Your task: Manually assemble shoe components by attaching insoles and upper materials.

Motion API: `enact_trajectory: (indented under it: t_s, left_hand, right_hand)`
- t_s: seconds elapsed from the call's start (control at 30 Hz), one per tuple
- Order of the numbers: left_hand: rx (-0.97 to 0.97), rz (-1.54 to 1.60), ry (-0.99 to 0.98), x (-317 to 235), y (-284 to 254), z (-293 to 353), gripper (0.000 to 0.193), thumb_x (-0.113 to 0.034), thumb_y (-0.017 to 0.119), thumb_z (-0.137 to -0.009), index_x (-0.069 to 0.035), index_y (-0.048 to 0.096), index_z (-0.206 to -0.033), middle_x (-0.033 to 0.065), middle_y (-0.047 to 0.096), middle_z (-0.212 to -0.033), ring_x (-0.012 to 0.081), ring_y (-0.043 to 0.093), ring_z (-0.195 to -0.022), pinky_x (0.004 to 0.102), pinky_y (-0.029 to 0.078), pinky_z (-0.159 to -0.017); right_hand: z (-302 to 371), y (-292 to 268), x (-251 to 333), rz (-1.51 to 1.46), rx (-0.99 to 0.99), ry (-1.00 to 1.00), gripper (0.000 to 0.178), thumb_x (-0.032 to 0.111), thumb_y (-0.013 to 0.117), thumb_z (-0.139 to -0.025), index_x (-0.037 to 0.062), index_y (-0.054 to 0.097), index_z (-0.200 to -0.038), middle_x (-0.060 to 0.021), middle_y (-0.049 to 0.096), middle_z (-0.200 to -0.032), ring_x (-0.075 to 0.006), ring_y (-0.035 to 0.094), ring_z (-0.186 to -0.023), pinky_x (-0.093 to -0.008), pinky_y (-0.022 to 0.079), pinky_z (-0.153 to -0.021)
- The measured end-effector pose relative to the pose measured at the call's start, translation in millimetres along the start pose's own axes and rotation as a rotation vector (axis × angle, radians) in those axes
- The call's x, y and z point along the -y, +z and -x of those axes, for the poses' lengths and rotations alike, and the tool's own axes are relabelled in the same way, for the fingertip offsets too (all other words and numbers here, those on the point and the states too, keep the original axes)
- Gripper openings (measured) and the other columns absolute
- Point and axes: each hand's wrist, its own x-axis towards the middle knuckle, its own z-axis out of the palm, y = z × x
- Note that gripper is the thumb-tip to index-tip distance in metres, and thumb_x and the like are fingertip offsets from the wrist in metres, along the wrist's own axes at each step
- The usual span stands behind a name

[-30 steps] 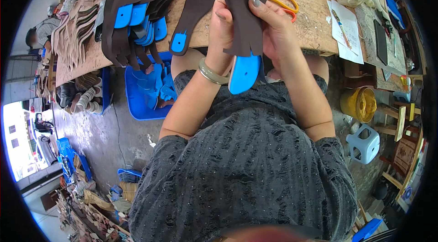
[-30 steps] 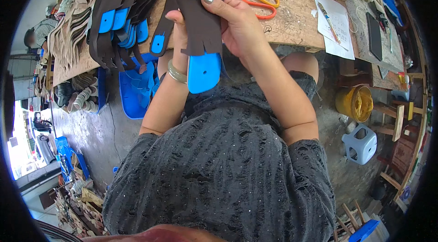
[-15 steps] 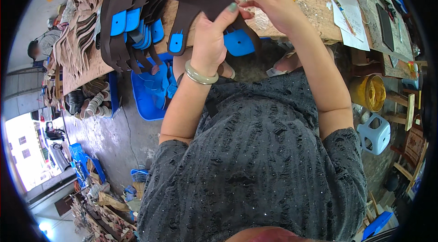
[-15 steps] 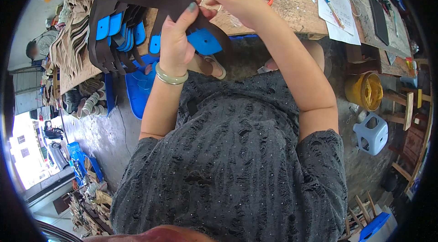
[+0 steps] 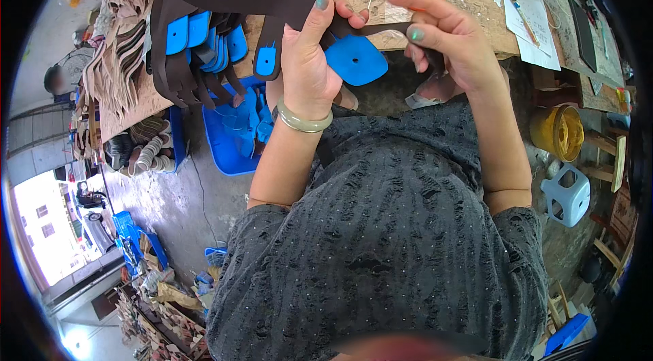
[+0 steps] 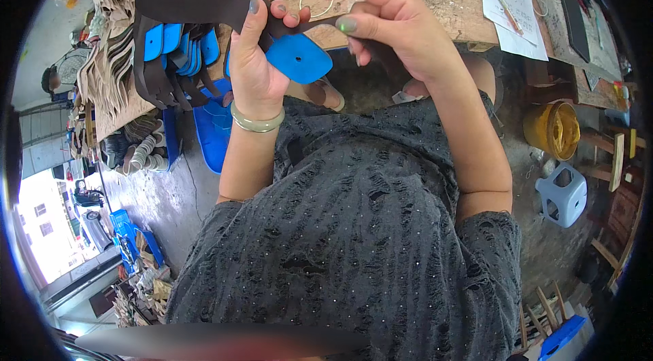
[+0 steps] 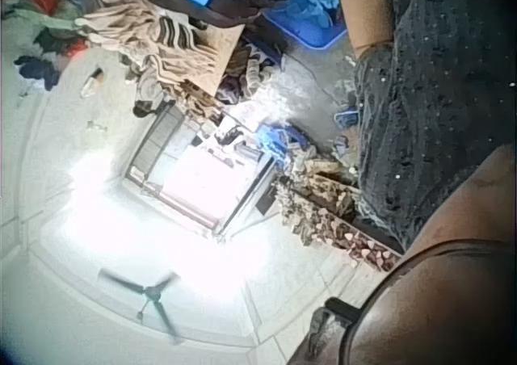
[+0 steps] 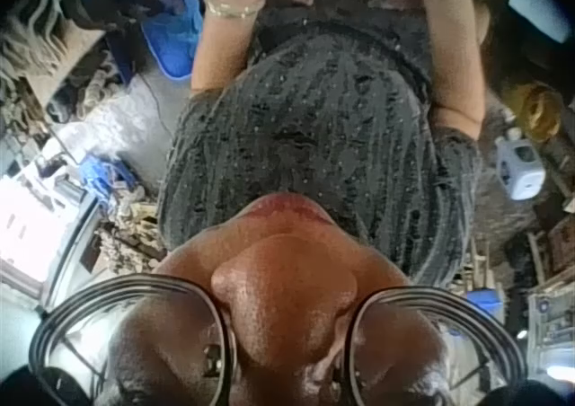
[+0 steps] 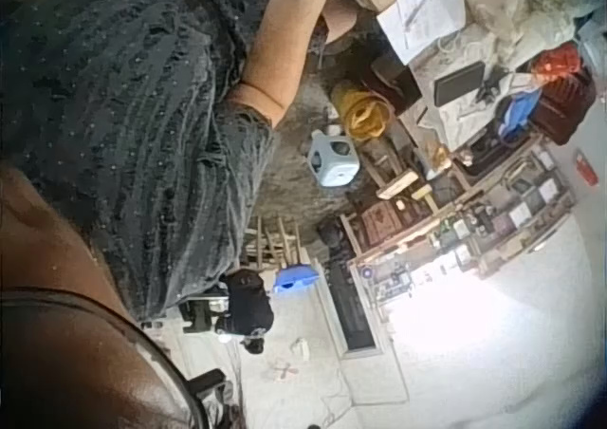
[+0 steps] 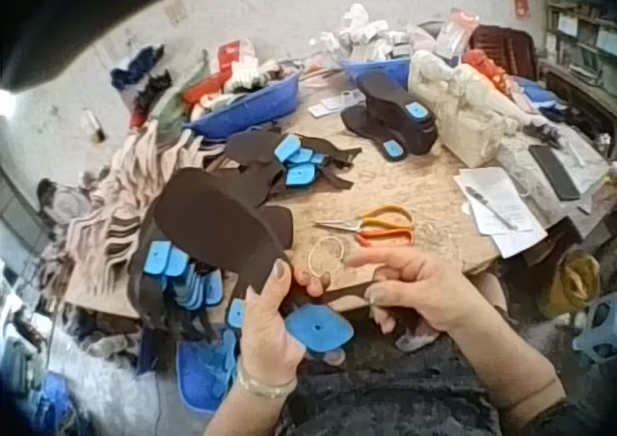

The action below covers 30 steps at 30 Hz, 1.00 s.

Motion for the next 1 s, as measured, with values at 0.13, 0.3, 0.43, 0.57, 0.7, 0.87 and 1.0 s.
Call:
enact_trajectory:
  t_s: [0.13, 0.3, 0.43, 0.57, 0.7, 0.87, 1.0]
  left_hand:
    - [-0.009, -0.002, 0.043, -1.2, 3.9, 0.9, 0.019, -0.019, 0.059, -0.092, -0.004, 0.056, -0.103, 0.0045, 0.055, -0.080, 0.0168, 0.056, -0.074, 0.0424, 0.049, -0.086]
    - [0.006, -0.077, 0.108, -3.6, 7.2, 4.6, 0.018, -0.018, 0.058, -0.093, -0.004, 0.054, -0.103, 0.0037, 0.054, -0.079, 0.0157, 0.054, -0.072, 0.0401, 0.048, -0.084]
    - [-0.026, -0.013, 0.123, -5.2, 10.6, 7.4, 0.017, -0.018, 0.058, -0.093, -0.005, 0.053, -0.103, 0.0031, 0.054, -0.080, 0.0154, 0.054, -0.072, 0.0397, 0.048, -0.084]
    - [-0.013, 0.012, 0.150, -8.4, 13.3, 11.2, 0.016, -0.018, 0.057, -0.093, -0.005, 0.053, -0.103, 0.0022, 0.053, -0.080, 0.0148, 0.053, -0.073, 0.0384, 0.048, -0.080]
    - [-0.012, 0.021, 0.138, -13.6, 12.4, 13.4, 0.015, -0.019, 0.055, -0.094, -0.006, 0.053, -0.102, 0.0016, 0.053, -0.081, 0.0145, 0.053, -0.073, 0.0367, 0.048, -0.078]
    - [-0.008, 0.031, 0.179, -13.4, 13.0, 11.9, 0.027, -0.022, 0.058, -0.093, -0.002, 0.048, -0.108, 0.0062, 0.053, -0.080, 0.0171, 0.054, -0.072, 0.0387, 0.050, -0.073]
    - [-0.015, 0.017, 0.180, -13.0, 13.0, 14.2, 0.027, -0.022, 0.059, -0.092, -0.002, 0.048, -0.109, 0.0063, 0.053, -0.080, 0.0174, 0.054, -0.071, 0.0386, 0.050, -0.071]
  right_hand:
    - [11.2, 10.9, -0.1, 0.073, -0.011, 0.130, 0.039, 0.017, 0.056, -0.092, 0.0075, 0.051, -0.129, -0.0026, 0.060, -0.073, -0.0077, 0.058, -0.064, -0.0201, 0.047, -0.063]
    - [9.3, 36.7, 2.0, 0.159, -0.152, 0.091, 0.032, 0.017, 0.059, -0.091, 0.0050, 0.057, -0.121, -0.0031, 0.063, -0.078, -0.0063, 0.058, -0.069, -0.0202, 0.047, -0.066]
    - [7.8, 41.7, -16.9, 0.293, -0.279, -0.150, 0.019, 0.013, 0.065, -0.086, 0.0014, 0.069, -0.102, -0.0035, 0.069, -0.087, -0.0067, 0.061, -0.079, -0.0213, 0.049, -0.072]
    - [15.0, 48.8, -23.2, 0.243, -0.328, -0.170, 0.017, 0.011, 0.067, -0.085, 0.0008, 0.071, -0.097, -0.0050, 0.070, -0.090, -0.0088, 0.063, -0.083, -0.0217, 0.049, -0.075]
    - [15.8, 46.1, -15.7, 0.366, -0.298, -0.214, 0.016, 0.009, 0.068, -0.083, 0.0011, 0.071, -0.097, -0.0060, 0.070, -0.087, -0.0092, 0.063, -0.079, -0.0216, 0.049, -0.071]
    - [15.7, 49.0, -15.1, 0.397, -0.262, -0.243, 0.016, 0.009, 0.069, -0.082, 0.0012, 0.071, -0.095, -0.0063, 0.070, -0.084, -0.0094, 0.063, -0.076, -0.0212, 0.049, -0.068]
    - [17.0, 51.3, -22.8, 0.354, -0.304, -0.200, 0.016, 0.010, 0.069, -0.082, 0.0015, 0.071, -0.096, -0.0065, 0.070, -0.085, -0.0092, 0.064, -0.077, -0.0211, 0.049, -0.069]
